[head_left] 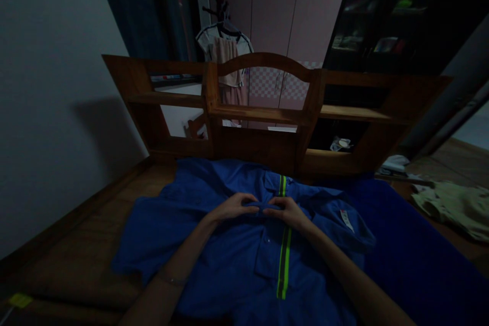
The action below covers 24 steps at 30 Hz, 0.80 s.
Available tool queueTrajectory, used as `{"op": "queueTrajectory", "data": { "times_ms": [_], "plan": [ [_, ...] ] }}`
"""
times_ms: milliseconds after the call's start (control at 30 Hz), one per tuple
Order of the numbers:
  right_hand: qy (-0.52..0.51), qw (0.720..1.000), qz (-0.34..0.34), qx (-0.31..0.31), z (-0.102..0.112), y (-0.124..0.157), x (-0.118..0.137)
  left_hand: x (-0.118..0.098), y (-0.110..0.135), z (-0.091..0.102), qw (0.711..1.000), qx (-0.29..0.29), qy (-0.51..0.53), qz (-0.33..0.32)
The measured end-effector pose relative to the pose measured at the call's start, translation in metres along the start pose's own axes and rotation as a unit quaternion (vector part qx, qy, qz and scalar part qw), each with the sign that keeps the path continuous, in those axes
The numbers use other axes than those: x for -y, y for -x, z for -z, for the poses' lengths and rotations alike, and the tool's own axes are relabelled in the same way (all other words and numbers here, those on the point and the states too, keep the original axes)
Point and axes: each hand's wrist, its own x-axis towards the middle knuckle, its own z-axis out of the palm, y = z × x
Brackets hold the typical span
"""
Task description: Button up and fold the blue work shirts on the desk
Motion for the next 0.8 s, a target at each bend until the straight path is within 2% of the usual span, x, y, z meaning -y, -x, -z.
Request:
{"op": "queueTrajectory", "data": {
  "times_ms": [200,500,800],
  "plan": [
    [-0.102,0.993,-0.055,0.009,-0.002,-0.001,-0.003,-0.009,0.004,0.001,0.993,0.028,0.103,0.043],
    [-0.173,0.981,-0.081,0.027,0.0,0.004,0.002,-0.009,0.003,-0.002,0.991,0.011,0.126,0.044],
    [-0.179,0.979,-0.077,0.062,-0.001,0.008,0.009,-0.008,0.002,-0.001,0.991,0.068,0.109,0.045]
  ]
}}
